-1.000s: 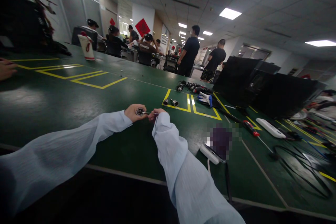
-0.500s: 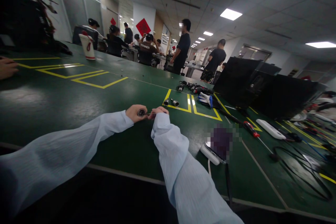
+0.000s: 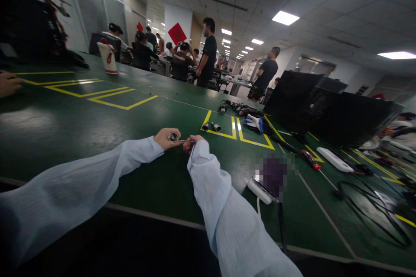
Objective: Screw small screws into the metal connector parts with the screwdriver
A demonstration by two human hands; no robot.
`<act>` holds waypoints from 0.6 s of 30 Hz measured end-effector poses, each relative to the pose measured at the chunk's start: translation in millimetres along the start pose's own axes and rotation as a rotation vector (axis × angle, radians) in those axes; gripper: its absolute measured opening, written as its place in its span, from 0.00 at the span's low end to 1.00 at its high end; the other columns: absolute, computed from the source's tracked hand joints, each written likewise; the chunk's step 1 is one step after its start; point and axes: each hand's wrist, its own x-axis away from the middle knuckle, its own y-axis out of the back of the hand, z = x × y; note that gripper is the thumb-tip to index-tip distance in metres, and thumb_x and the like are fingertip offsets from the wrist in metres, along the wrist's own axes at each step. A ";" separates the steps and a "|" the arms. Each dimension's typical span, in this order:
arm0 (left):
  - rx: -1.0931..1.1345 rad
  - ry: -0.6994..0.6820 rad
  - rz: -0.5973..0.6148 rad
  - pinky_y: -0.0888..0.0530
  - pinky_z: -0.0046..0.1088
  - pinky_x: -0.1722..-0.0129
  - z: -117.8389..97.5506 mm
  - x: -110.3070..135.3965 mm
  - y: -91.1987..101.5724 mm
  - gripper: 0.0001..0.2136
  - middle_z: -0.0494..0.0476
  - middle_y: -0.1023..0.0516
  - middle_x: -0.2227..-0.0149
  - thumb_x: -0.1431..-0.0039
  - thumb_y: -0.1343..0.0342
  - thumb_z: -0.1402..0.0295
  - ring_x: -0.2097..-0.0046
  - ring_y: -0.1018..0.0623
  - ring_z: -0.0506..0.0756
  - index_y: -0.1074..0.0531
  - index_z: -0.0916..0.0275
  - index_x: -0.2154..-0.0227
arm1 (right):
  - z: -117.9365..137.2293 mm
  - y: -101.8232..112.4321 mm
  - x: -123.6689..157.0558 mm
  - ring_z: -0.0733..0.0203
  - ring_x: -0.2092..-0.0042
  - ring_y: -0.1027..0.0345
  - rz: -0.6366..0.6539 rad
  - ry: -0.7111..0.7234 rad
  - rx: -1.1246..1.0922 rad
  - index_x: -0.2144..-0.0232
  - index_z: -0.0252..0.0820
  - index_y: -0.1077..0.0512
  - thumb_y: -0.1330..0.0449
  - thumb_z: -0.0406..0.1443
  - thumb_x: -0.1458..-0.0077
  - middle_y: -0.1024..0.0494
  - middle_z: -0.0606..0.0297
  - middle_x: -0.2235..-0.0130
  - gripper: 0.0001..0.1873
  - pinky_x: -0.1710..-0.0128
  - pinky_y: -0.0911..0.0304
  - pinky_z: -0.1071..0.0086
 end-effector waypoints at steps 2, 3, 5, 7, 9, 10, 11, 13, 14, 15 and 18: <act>-0.005 0.012 -0.019 0.39 0.21 0.80 -0.5 -0.1 0.1 0.10 0.47 0.37 0.83 0.62 0.43 0.65 0.79 0.37 0.46 0.37 0.65 0.83 | 4.6 -1.4 0.9 0.67 0.89 0.45 -0.044 -0.023 0.051 0.91 0.38 0.38 0.53 0.26 0.53 0.35 0.63 0.92 0.18 0.87 0.46 0.74; -0.008 0.020 -0.028 0.40 0.21 0.80 -0.7 -0.2 0.1 0.10 0.47 0.37 0.83 0.62 0.43 0.64 0.79 0.37 0.46 0.37 0.65 0.84 | 6.5 -2.3 2.2 0.67 0.89 0.45 -0.072 -0.013 0.072 0.91 0.39 0.38 0.52 0.26 0.54 0.35 0.64 0.93 0.18 0.88 0.48 0.75; -0.013 0.039 -0.037 0.40 0.21 0.80 -1.1 -0.5 0.0 0.10 0.47 0.37 0.83 0.62 0.43 0.64 0.79 0.37 0.46 0.37 0.65 0.84 | 8.9 -4.3 6.6 0.67 0.88 0.44 -0.127 0.057 0.086 0.91 0.40 0.38 0.52 0.26 0.54 0.34 0.66 0.93 0.18 0.87 0.49 0.76; -0.012 0.051 -0.035 0.40 0.21 0.80 -1.7 -0.8 -0.1 0.10 0.47 0.37 0.83 0.63 0.43 0.64 0.79 0.37 0.47 0.37 0.65 0.84 | 8.9 -7.0 12.6 0.69 0.88 0.43 -0.163 0.150 0.076 0.91 0.40 0.38 0.51 0.26 0.54 0.33 0.69 0.92 0.18 0.86 0.48 0.76; -0.009 0.051 -0.032 0.39 0.21 0.79 -2.3 -0.6 0.1 0.10 0.47 0.36 0.83 0.63 0.43 0.65 0.79 0.36 0.47 0.36 0.65 0.83 | 7.3 -10.1 18.2 0.69 0.87 0.43 -0.172 0.214 0.068 0.91 0.41 0.37 0.50 0.26 0.55 0.33 0.69 0.91 0.17 0.85 0.48 0.75; -0.007 0.046 -0.029 0.39 0.22 0.79 -2.5 -0.4 0.3 0.10 0.47 0.36 0.83 0.63 0.43 0.65 0.79 0.36 0.47 0.36 0.65 0.83 | 6.3 -11.6 20.3 0.69 0.87 0.43 -0.167 0.232 0.067 0.91 0.41 0.37 0.49 0.26 0.55 0.33 0.69 0.91 0.17 0.84 0.48 0.75; -0.004 0.042 -0.027 0.39 0.22 0.79 -2.6 -0.2 0.4 0.09 0.47 0.36 0.83 0.63 0.43 0.65 0.79 0.36 0.47 0.36 0.65 0.84 | 5.2 -12.9 21.7 0.69 0.87 0.43 -0.162 0.242 0.068 0.92 0.40 0.37 0.49 0.25 0.56 0.32 0.69 0.91 0.17 0.84 0.48 0.75; 0.003 0.037 -0.023 0.39 0.22 0.79 -2.4 0.3 0.6 0.09 0.47 0.35 0.83 0.64 0.43 0.66 0.79 0.36 0.47 0.35 0.65 0.84 | 3.2 -14.4 22.3 0.69 0.87 0.42 -0.144 0.251 0.065 0.91 0.40 0.36 0.48 0.25 0.56 0.32 0.69 0.90 0.17 0.84 0.47 0.74; 0.007 0.037 -0.023 0.39 0.22 0.79 -2.1 0.5 0.6 0.08 0.47 0.35 0.83 0.64 0.43 0.67 0.78 0.35 0.47 0.35 0.65 0.84 | 2.2 -14.4 21.5 0.69 0.86 0.42 -0.134 0.252 0.059 0.91 0.40 0.36 0.48 0.25 0.56 0.31 0.69 0.90 0.16 0.83 0.47 0.74; 0.013 0.039 -0.024 0.39 0.22 0.79 -1.7 0.6 0.5 0.08 0.47 0.35 0.83 0.64 0.43 0.67 0.78 0.35 0.47 0.35 0.65 0.84 | 1.2 -13.8 19.8 0.69 0.86 0.41 -0.121 0.247 0.050 0.90 0.40 0.35 0.48 0.25 0.56 0.30 0.70 0.89 0.16 0.83 0.46 0.75; 0.043 0.047 -0.025 0.39 0.21 0.80 -0.9 0.3 -0.4 0.08 0.47 0.35 0.84 0.64 0.43 0.67 0.79 0.36 0.47 0.36 0.65 0.84 | -2.6 -8.8 10.7 0.68 0.86 0.40 -0.071 0.172 0.012 0.89 0.39 0.35 0.49 0.26 0.54 0.29 0.68 0.89 0.15 0.83 0.45 0.75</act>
